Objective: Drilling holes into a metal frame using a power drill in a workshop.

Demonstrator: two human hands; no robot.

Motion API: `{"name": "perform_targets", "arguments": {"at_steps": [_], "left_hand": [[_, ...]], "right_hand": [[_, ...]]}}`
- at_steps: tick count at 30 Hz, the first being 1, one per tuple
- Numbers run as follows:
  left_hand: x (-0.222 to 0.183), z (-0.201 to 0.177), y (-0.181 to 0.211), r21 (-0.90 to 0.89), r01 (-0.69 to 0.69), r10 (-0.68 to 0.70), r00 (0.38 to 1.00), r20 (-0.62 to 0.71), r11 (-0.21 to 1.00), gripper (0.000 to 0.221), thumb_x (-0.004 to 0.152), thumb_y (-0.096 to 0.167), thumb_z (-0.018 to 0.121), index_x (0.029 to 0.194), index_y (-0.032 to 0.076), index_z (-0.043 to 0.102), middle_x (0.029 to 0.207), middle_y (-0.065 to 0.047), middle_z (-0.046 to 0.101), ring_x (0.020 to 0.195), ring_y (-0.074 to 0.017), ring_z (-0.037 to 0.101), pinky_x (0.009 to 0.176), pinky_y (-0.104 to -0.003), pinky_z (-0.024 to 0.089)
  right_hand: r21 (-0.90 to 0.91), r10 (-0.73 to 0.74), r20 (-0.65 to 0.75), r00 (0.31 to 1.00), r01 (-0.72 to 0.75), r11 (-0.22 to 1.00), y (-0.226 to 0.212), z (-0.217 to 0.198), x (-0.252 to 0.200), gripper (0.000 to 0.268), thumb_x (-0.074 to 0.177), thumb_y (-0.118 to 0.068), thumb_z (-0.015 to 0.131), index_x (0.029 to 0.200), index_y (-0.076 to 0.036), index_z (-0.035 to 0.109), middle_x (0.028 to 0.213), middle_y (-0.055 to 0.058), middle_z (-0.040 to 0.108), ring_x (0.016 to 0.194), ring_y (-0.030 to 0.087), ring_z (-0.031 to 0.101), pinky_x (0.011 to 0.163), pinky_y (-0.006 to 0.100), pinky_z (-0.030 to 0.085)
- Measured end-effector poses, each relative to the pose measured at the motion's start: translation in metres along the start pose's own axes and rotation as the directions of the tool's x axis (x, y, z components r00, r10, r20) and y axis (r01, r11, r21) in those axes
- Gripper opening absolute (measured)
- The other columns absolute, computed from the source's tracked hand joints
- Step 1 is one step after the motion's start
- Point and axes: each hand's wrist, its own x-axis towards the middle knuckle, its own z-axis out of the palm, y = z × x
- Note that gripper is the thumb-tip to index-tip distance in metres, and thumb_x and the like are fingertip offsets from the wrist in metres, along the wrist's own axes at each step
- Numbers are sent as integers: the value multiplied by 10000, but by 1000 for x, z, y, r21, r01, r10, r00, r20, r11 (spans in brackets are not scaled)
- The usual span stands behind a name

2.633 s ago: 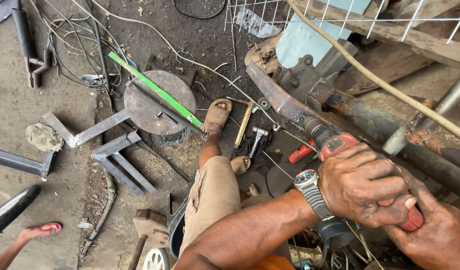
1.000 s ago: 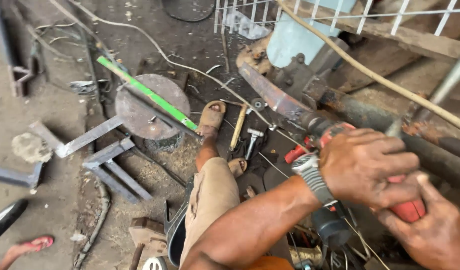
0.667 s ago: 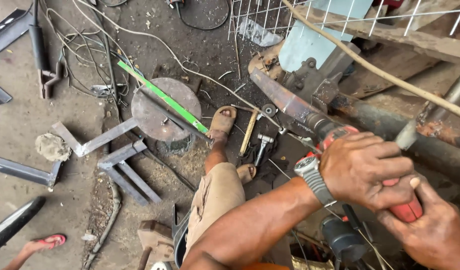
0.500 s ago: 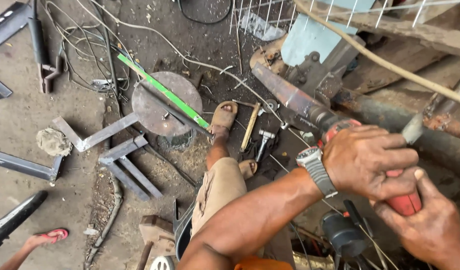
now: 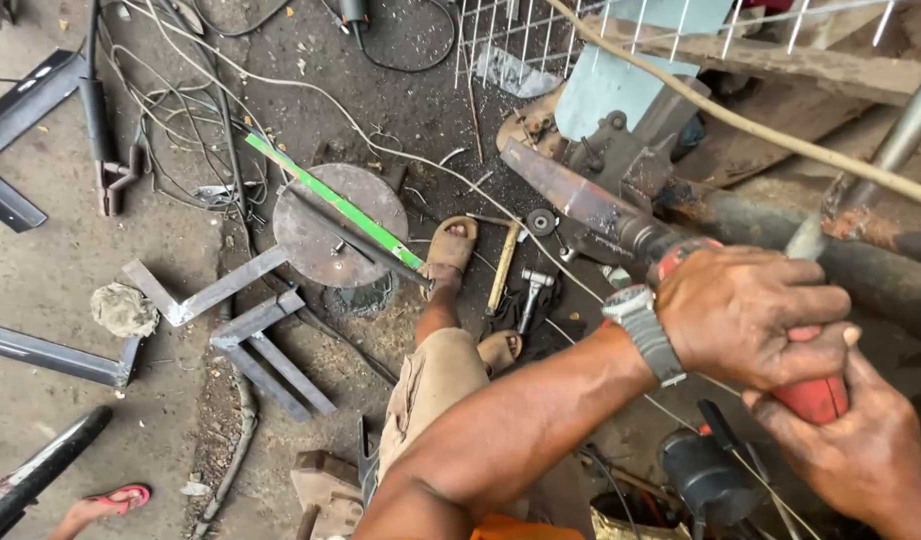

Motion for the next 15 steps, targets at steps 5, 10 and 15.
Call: {"name": "perform_targets", "arguments": {"at_steps": [5, 10, 15], "left_hand": [[-5, 9, -7, 9, -12, 9, 961, 275, 1000, 382, 922, 503, 421, 895, 222, 678, 849, -16, 667, 847, -309, 745, 703, -519, 570], [2, 9, -9, 25, 10, -21, 888, 460, 1000, 499, 879, 566, 347, 955, 252, 727, 930, -6, 751, 855, -328, 778, 573, -554, 533], [11, 3, -10, 81, 74, -102, 904, 414, 994, 476, 886, 573, 387, 995, 280, 747, 951, 60, 773, 870, -254, 795, 564, -489, 563]], "right_hand": [[165, -58, -60, 997, 67, 984, 18, 29, -12, 795, 698, -211, 886, 1410, 25, 623, 1274, 180, 708, 1216, 285, 650, 1055, 394, 456], [-411, -678, -166, 716, 575, 707, 82, 62, -5, 308, 792, -327, 832, 1093, -278, 792, 1540, 363, 593, 1404, 529, 649, 1033, 505, 611], [-400, -798, -121, 590, 707, 583, 68, 42, 7, 280, 770, -236, 842, 1014, -368, 806, 1511, 426, 573, 1315, 563, 670, 863, 520, 615]]}}
